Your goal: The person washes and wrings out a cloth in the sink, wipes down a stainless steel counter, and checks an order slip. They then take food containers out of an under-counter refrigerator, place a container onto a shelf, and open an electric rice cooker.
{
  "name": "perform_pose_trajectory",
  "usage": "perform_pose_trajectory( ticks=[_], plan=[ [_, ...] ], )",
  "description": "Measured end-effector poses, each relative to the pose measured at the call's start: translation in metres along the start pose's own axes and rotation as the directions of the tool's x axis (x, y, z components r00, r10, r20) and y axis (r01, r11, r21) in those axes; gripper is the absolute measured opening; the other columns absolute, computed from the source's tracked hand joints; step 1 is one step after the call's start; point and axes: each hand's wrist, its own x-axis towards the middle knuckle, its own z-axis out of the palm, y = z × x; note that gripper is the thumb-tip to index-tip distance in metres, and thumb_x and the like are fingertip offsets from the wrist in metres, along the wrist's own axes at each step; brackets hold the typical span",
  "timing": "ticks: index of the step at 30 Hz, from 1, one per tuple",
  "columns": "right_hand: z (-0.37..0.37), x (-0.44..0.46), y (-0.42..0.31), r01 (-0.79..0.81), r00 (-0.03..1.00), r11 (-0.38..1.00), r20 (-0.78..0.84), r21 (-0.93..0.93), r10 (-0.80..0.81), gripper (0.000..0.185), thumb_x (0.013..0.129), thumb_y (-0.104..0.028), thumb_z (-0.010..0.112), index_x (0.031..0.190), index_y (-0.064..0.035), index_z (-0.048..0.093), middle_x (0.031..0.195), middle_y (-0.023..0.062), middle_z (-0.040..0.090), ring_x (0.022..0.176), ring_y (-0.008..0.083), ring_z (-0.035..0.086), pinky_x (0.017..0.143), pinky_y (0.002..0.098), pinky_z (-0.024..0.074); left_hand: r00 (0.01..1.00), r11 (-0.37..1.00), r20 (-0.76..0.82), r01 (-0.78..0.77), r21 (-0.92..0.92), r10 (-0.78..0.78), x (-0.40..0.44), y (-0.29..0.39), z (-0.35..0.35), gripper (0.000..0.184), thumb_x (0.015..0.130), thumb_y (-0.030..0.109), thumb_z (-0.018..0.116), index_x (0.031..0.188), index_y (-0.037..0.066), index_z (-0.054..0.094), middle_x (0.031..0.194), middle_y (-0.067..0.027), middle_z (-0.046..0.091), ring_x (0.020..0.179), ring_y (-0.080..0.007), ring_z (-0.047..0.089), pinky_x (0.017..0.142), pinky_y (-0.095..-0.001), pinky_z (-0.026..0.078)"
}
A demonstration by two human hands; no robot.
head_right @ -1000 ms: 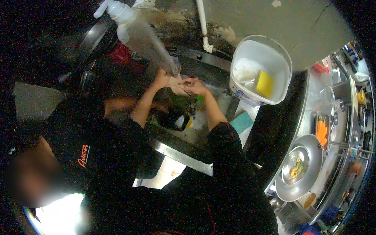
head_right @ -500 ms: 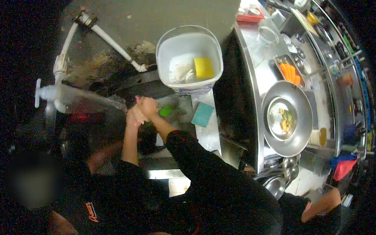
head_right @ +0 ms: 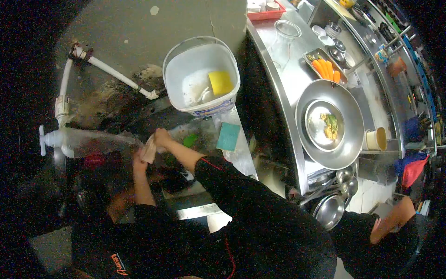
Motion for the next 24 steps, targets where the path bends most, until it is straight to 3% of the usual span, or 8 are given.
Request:
perform_pose_trajectory(
  ticks=[6,7,10,13,17,20,22,24],
  plan=[
    [0.052,-0.011,-0.013,0.455,0.880,0.764,-0.363,0.457,-0.307,0.057,0.060,-0.007,0.063,0.114,0.0015,0.047,0.099,0.0206,0.059,0.093,0.0343,0.058,0.076,0.0371,0.0478,0.997,0.991,0.070,-0.032,-0.132,0.042,0.003,-0.032,0.020,0.045,0.092,0.038,0.029,0.117,0.006,0.048,0.114,-0.0101,0.055,0.102,-0.0256,0.055,0.085,-0.0404,0.047],
    [0.050,-0.022,-0.008,0.238,0.969,0.535,-0.165,0.811,-0.181,0.062,0.061,-0.002,0.058,0.121,-0.0026,0.042,0.105,0.0141,0.056,0.103,0.0303,0.054,0.082,0.0348,0.0448,0.973,0.987,0.180,-0.127,-0.097,0.143,0.008,-0.030,0.017,0.044,0.092,0.038,0.030,0.117,0.006,0.049,0.112,-0.0105,0.055,0.100,-0.0255,0.056,0.083,-0.0396,0.049],
    [0.040,-0.039,0.018,-0.267,0.962,0.428,0.268,0.864,0.059,0.064,0.066,-0.008,0.063,0.125,-0.0054,0.040,0.114,0.0097,0.053,0.112,0.0268,0.047,0.087,0.0357,0.0423,0.925,0.917,-0.089,-0.348,0.197,0.370,0.021,-0.021,0.034,0.046,0.091,0.041,0.035,0.114,0.004,0.051,0.102,-0.0140,0.059,0.090,-0.0261,0.059,0.070,-0.0354,0.050],
    [0.028,-0.061,0.010,-0.394,0.916,0.028,0.395,0.919,-0.073,0.062,0.073,-0.028,0.066,0.125,-0.0058,0.039,0.109,0.0079,0.055,0.100,0.0257,0.053,0.081,0.0392,0.0445,0.857,0.622,-0.245,-0.107,0.776,0.453,-0.041,0.000,0.122,0.049,0.090,0.044,0.039,0.109,0.002,0.054,0.096,-0.0174,0.061,0.087,-0.0277,0.061,0.066,-0.0356,0.049],
    [0.062,0.005,0.016,-0.420,0.905,-0.487,0.318,0.766,-0.281,0.065,0.075,-0.059,0.061,0.112,-0.0058,0.054,0.089,0.0100,0.063,0.076,0.0269,0.060,0.068,0.0447,0.0463,0.729,0.182,-0.020,-0.144,0.973,0.684,-0.064,-0.019,0.152,0.049,0.090,0.043,0.044,0.103,-0.001,0.059,0.088,-0.0187,0.063,0.078,-0.0290,0.062,0.063,-0.0379,0.048],
    [0.078,0.053,0.011,-0.234,0.880,-0.071,0.242,0.970,0.408,0.060,0.076,-0.061,0.058,0.095,-0.0039,0.062,0.085,0.0123,0.064,0.074,0.0268,0.060,0.067,0.0421,0.0469,0.777,0.381,-0.107,-0.180,0.907,0.621,-0.032,-0.029,0.107,0.057,0.088,0.051,0.041,0.101,0.000,0.061,0.093,-0.0196,0.064,0.085,-0.0328,0.060,0.077,-0.0412,0.045],
    [0.068,0.046,0.004,-0.250,0.800,0.526,-0.133,0.813,0.585,0.041,0.070,-0.039,0.066,0.078,0.0013,0.064,0.080,0.0192,0.064,0.071,0.0315,0.062,0.067,0.0399,0.0484,0.835,0.611,-0.327,-0.014,0.792,0.443,-0.008,-0.026,0.087,0.055,0.089,0.049,0.040,0.099,0.000,0.062,0.093,-0.0173,0.065,0.085,-0.0306,0.061,0.077,-0.0396,0.046],
    [0.031,0.008,-0.023,-0.272,0.780,0.712,-0.286,0.647,0.557,0.028,0.065,-0.024,0.066,0.071,0.0026,0.064,0.077,0.0226,0.063,0.072,0.0358,0.062,0.067,0.0395,0.0490,0.900,0.702,-0.339,0.054,0.710,0.274,-0.027,-0.016,0.112,0.048,0.090,0.044,0.041,0.104,0.003,0.061,0.094,-0.0102,0.064,0.081,-0.0244,0.061,0.069,-0.0361,0.048]
  ],
)
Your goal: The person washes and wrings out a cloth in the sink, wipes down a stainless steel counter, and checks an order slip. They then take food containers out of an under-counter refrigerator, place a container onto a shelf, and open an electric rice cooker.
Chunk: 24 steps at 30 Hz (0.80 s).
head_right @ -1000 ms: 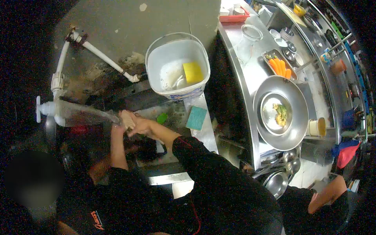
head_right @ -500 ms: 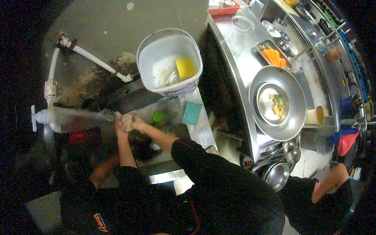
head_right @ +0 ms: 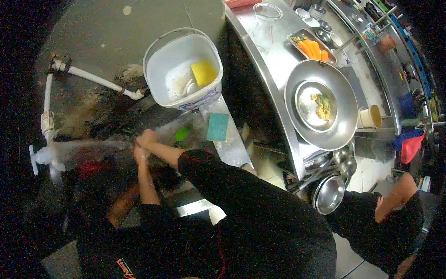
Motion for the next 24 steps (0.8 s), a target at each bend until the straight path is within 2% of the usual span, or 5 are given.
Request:
perform_pose_trajectory(
  ticks=[3,16,19,21,24],
  plan=[
    [-0.010,-0.016,-0.010,0.251,0.967,0.968,0.037,0.024,-0.251,0.015,0.057,-0.016,0.061,0.061,-0.0014,0.063,0.070,0.0225,0.061,0.070,0.0373,0.061,0.067,0.0407,0.0493,0.947,0.853,0.310,0.226,-0.471,-0.080,0.011,-0.014,-0.012,0.043,0.089,0.040,0.044,0.114,0.007,0.053,0.100,-0.0071,0.061,0.082,-0.0206,0.060,0.062,-0.0339,0.049],
    [-0.016,0.001,0.011,0.713,0.559,0.701,0.608,-0.006,-0.564,0.025,0.067,-0.016,0.060,0.090,-0.0050,0.057,0.086,0.0186,0.061,0.078,0.0337,0.060,0.067,0.0394,0.0473,0.833,0.826,0.552,0.321,-0.463,-0.014,0.008,-0.040,-0.040,0.049,0.089,0.044,0.038,0.117,0.006,0.050,0.110,-0.0085,0.058,0.095,-0.0263,0.057,0.074,-0.0373,0.050],
    [0.006,-0.012,0.005,-0.020,0.939,0.975,0.339,0.222,-0.058,0.022,0.075,-0.019,0.060,0.090,-0.0029,0.056,0.085,0.0178,0.062,0.078,0.0315,0.061,0.070,0.0378,0.0467,0.865,0.618,0.471,0.276,-0.736,0.175,-0.025,-0.004,-0.026,0.046,0.089,0.041,0.036,0.116,0.006,0.050,0.110,-0.0084,0.058,0.099,-0.0261,0.056,0.077,-0.0392,0.049],
    [0.041,0.012,0.027,-0.029,0.988,0.887,0.146,0.460,-0.044,0.024,0.077,-0.023,0.060,0.090,-0.0020,0.056,0.087,0.0175,0.062,0.080,0.0312,0.061,0.070,0.0380,0.0470,0.888,0.247,0.337,0.266,-0.932,0.313,-0.053,0.025,-0.011,0.040,0.090,0.034,0.033,0.112,0.006,0.052,0.107,-0.0077,0.059,0.102,-0.0241,0.054,0.080,-0.0419,0.048],
    [0.007,-0.018,0.013,0.428,0.900,0.845,-0.070,0.322,-0.429,0.029,0.074,-0.024,0.064,0.089,0.0001,0.057,0.087,0.0192,0.062,0.083,0.0351,0.060,0.075,0.0393,0.0480,0.953,0.293,0.159,0.080,-0.953,0.259,-0.028,0.001,0.002,0.040,0.089,0.035,0.035,0.110,0.006,0.052,0.105,-0.0079,0.059,0.098,-0.0237,0.055,0.080,-0.0419,0.048]
  ],
)
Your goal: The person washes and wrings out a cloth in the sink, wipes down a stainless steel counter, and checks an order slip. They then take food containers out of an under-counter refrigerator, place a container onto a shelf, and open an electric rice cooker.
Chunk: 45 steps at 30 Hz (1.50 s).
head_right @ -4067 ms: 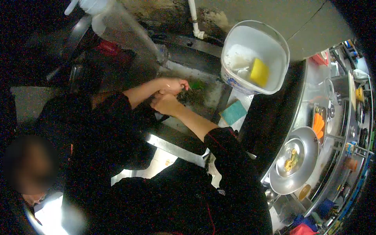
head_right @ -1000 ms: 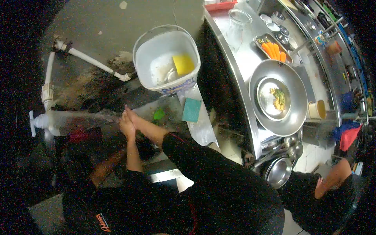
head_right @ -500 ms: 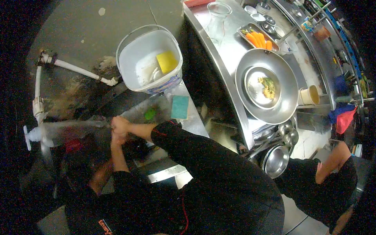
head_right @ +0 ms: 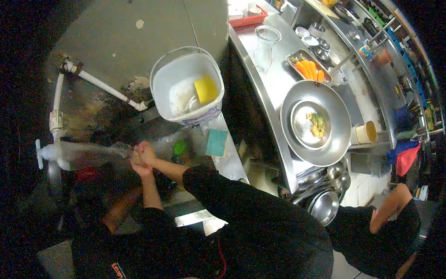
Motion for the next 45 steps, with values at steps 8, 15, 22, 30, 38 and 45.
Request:
perform_pose_trajectory(
  ticks=[8,15,22,30,38,45],
  plan=[
    [-0.038,0.024,-0.055,0.464,0.816,0.693,0.570,-0.551,-0.093,0.025,0.061,-0.016,0.067,0.080,0.0003,0.066,0.081,0.0199,0.063,0.082,0.0374,0.061,0.073,0.0386,0.0509,0.776,0.951,0.583,0.308,-0.019,-0.240,0.065,-0.008,-0.097,0.043,0.092,0.035,0.038,0.121,0.006,0.048,0.111,-0.0063,0.058,0.098,-0.0204,0.057,0.083,-0.0356,0.047],
    [-0.085,0.024,-0.208,0.585,0.768,0.731,0.528,-0.351,-0.361,0.011,0.064,-0.003,0.060,0.074,0.0004,0.062,0.066,0.0185,0.059,0.070,0.0352,0.060,0.065,0.0409,0.0486,0.968,0.981,0.177,0.161,0.109,-0.179,0.024,0.003,0.034,0.039,0.092,0.034,0.043,0.119,0.007,0.048,0.112,-0.0050,0.057,0.099,-0.0210,0.056,0.085,-0.0332,0.046],
    [-0.064,0.008,-0.354,0.996,0.078,0.094,0.435,0.015,-0.897,0.044,0.081,-0.009,0.054,0.124,-0.0029,0.042,0.117,0.0183,0.051,0.099,0.0345,0.052,0.082,0.0420,0.0448,0.961,0.902,0.085,0.212,0.376,-0.262,0.054,0.009,-0.030,0.035,0.081,0.017,0.064,0.114,0.011,0.054,0.111,-0.0050,0.056,0.093,-0.0214,0.055,0.075,-0.0386,0.048],
    [-0.048,0.015,-0.393,0.991,-0.004,-0.088,0.649,-0.097,-0.760,0.035,0.080,-0.023,0.057,0.103,0.0018,0.051,0.098,0.0160,0.052,0.092,0.0320,0.053,0.078,0.0392,0.0465,0.986,0.602,0.161,-0.103,0.792,-0.043,0.018,0.015,-0.055,0.025,0.079,0.009,0.062,0.103,0.006,0.061,0.095,-0.0030,0.061,0.081,-0.0145,0.056,0.072,-0.0285,0.046],
    [-0.029,0.033,-0.429,0.963,-0.212,-0.267,0.737,0.045,-0.641,0.046,0.076,-0.010,0.060,0.121,-0.0165,0.052,0.122,0.0097,0.051,0.110,0.0294,0.050,0.089,0.0372,0.0455,0.970,0.601,0.197,-0.242,0.761,0.141,-0.030,-0.006,-0.053,0.041,0.073,0.012,0.066,0.112,0.005,0.057,0.097,-0.0064,0.059,0.087,-0.0151,0.055,0.075,-0.0301,0.045],
    [-0.055,-0.006,-0.396,0.927,0.366,0.373,0.309,-0.039,-0.878,0.019,0.084,-0.019,0.056,0.098,-0.0072,0.062,0.087,0.0141,0.062,0.081,0.0310,0.060,0.073,0.0380,0.0475,0.991,0.852,-0.136,0.070,0.519,0.001,-0.023,0.023,-0.033,0.057,0.071,0.027,0.074,0.117,0.010,0.046,0.099,-0.0102,0.058,0.088,-0.0203,0.056,0.076,-0.0329,0.046]
  ],
)
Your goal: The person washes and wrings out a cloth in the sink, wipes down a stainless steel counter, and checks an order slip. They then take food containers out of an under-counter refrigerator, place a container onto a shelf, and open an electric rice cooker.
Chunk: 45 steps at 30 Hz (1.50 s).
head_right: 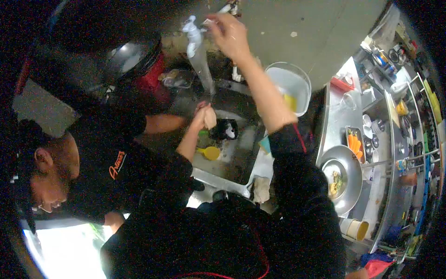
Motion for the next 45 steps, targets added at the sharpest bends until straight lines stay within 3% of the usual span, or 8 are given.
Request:
perform_pose_trajectory(
  ticks=[4,8,19,23,26,29,39,45],
  plan=[
    [0.053,-0.173,0.074,-0.716,0.692,0.682,-0.027,-0.146,0.721,0.034,0.087,-0.034,0.051,0.090,-0.0017,0.061,0.076,0.0127,0.062,0.073,0.0213,0.059,0.063,0.0359,0.0462,0.809,0.758,-0.127,-0.467,0.455,0.574,-0.003,0.017,0.020,0.058,0.065,0.017,0.077,0.114,0.010,0.047,0.096,-0.0114,0.060,0.088,-0.0221,0.057,0.076,-0.0333,0.046],
    [0.092,-0.302,0.102,-0.884,-0.239,-0.421,0.580,0.202,0.779,0.060,0.090,-0.052,0.037,0.131,-0.0076,0.034,0.116,0.0229,0.044,0.095,0.0374,0.051,0.076,0.0498,0.0476,0.773,0.719,-0.151,-0.473,0.509,0.616,0.008,0.020,0.039,0.061,0.056,0.009,0.080,0.110,0.007,0.051,0.098,-0.0093,0.061,0.090,-0.0239,0.058,0.081,-0.0338,0.046],
    [0.081,-0.359,0.134,-0.214,0.035,-0.899,0.923,0.383,0.384,0.048,0.092,-0.045,0.039,0.092,0.0003,0.058,0.094,0.0152,0.062,0.087,0.0295,0.060,0.083,0.0437,0.0474,0.807,0.742,0.347,-0.583,0.331,0.478,-0.055,-0.029,0.056,0.021,0.074,0.016,0.069,0.080,0.007,0.051,0.076,-0.0043,0.057,0.072,-0.0127,0.053,0.068,-0.0289,0.044],
    [0.099,-0.395,0.141,-0.457,-0.174,-0.666,0.675,0.590,0.717,0.010,0.084,-0.011,0.050,0.083,-0.0021,0.054,0.084,0.0126,0.062,0.073,0.0273,0.060,0.073,0.0400,0.0507,0.920,0.885,-0.001,-0.376,-0.275,0.391,-0.074,-0.050,0.060,0.016,0.084,0.019,0.060,0.085,0.009,0.048,0.079,-0.0023,0.054,0.073,-0.0142,0.052,0.070,-0.0298,0.045],
    [0.061,-0.335,0.075,-0.945,0.309,0.293,0.103,0.144,0.946,0.009,0.064,-0.002,0.057,0.063,-0.0044,0.048,0.070,0.0099,0.058,0.060,0.0300,0.056,0.059,0.0382,0.0482,0.988,0.724,0.151,0.082,-0.685,0.031,-0.080,-0.057,0.057,0.025,0.092,0.029,0.047,0.104,0.007,0.052,0.093,-0.0048,0.058,0.086,-0.0204,0.057,0.075,-0.0371,0.048],
    [0.037,-0.315,0.037,-0.588,0.760,0.733,0.077,-0.342,0.646,0.012,0.051,-0.007,0.061,0.059,-0.0061,0.052,0.066,0.0083,0.054,0.062,0.0303,0.054,0.053,0.0382,0.0439,0.864,0.785,0.486,0.390,-0.482,-0.131,-0.122,-0.013,0.089,0.034,0.092,0.035,0.044,0.112,0.008,0.052,0.099,-0.0058,0.057,0.093,-0.0198,0.056,0.079,-0.0375,0.047],
    [0.008,-0.374,-0.052,0.169,0.860,0.859,0.498,-0.483,0.111,0.012,0.062,-0.020,0.056,0.072,-0.0146,0.061,0.079,-0.0011,0.057,0.078,0.0196,0.054,0.060,0.0391,0.0479,-0.053,0.500,0.644,0.583,0.640,-0.763,-0.070,-0.064,0.074,0.024,0.092,0.018,0.049,0.115,0.010,0.049,0.076,0.0007,0.051,0.067,-0.0085,0.049,0.059,-0.0233,0.042],
    [0.030,-0.414,-0.069,0.211,0.793,0.845,0.592,-0.491,0.146,0.013,0.060,-0.023,0.058,0.066,-0.0127,0.059,0.057,0.0018,0.050,0.058,0.0197,0.056,0.047,0.0376,0.0454,0.052,0.321,0.358,-0.338,0.885,-0.932,-0.123,-0.060,0.102,0.005,0.090,0.018,0.049,0.091,0.013,0.048,0.062,0.0030,0.042,0.056,-0.0088,0.039,0.049,-0.0256,0.034]
  ],
)
